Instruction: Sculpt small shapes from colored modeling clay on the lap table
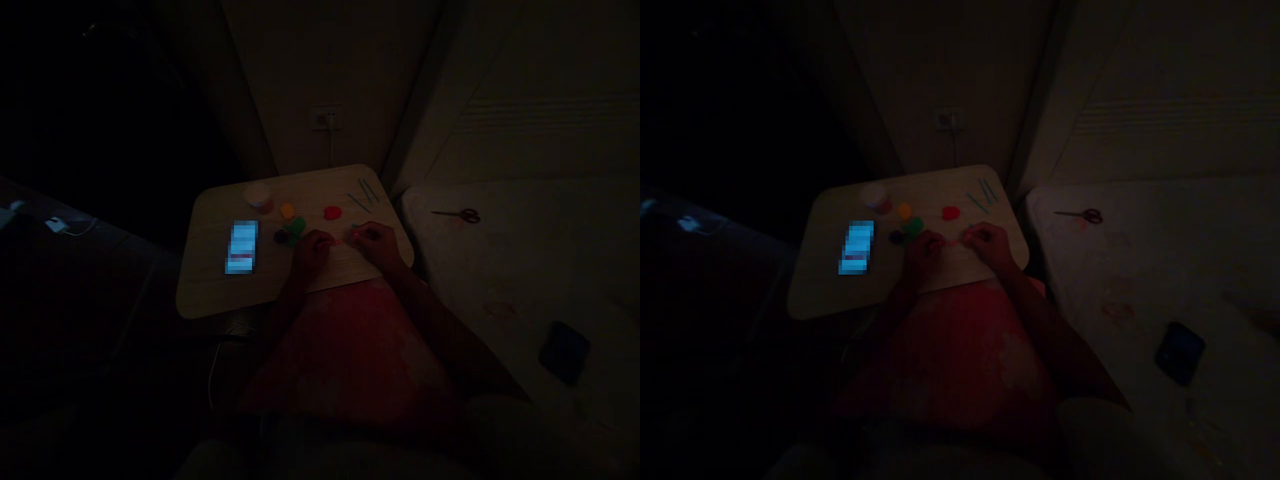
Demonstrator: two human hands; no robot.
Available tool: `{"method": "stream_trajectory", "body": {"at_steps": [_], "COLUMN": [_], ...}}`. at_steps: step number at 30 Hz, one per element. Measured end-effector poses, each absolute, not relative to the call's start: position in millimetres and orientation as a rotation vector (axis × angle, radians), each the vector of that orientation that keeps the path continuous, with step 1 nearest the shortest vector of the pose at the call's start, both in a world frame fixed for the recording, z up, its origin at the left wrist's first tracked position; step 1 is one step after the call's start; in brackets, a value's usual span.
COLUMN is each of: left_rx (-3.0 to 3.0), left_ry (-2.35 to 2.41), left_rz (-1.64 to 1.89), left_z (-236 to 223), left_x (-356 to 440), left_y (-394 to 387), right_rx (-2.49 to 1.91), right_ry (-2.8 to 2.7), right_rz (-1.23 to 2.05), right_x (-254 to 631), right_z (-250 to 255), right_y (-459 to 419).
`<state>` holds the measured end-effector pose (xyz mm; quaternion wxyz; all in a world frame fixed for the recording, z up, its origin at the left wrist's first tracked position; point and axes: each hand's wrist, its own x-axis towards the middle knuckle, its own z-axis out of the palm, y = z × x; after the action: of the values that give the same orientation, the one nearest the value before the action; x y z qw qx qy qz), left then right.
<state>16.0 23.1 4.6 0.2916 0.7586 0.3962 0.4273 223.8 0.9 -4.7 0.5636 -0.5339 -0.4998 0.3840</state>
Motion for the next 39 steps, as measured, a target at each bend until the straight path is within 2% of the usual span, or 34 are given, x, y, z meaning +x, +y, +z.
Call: {"method": "stream_trajectory", "body": {"at_steps": [8, 14, 20, 31, 39], "left_rx": [1.930, 2.166, 2.470, 2.614, 2.598], "left_ry": [1.037, 1.091, 1.219, 1.322, 1.282], "left_rz": [1.114, 1.195, 1.019, 0.848, 0.895], "left_z": [6.2, 1.5, 7.4, 9.4, 11.3], "left_x": [17.2, 16.4, 22.6, 34.0, 32.7], "left_y": [20.4, 25.2, 20.6, 21.5, 20.3], "right_rx": [-1.237, -1.207, -1.265, -1.244, -1.213], "right_ry": [-1.178, -1.215, -1.293, -1.277, -1.248], "right_rz": [0.912, 0.867, 0.817, 0.737, 0.887], "right_x": [224.2, 225.4, 225.8, 228.1, 225.1], "right_z": [0.7, -7.2, -2.2, -7.6, -5.3], "right_y": [-0.4, 3.8, 0.9, 3.5, 2.2]}}
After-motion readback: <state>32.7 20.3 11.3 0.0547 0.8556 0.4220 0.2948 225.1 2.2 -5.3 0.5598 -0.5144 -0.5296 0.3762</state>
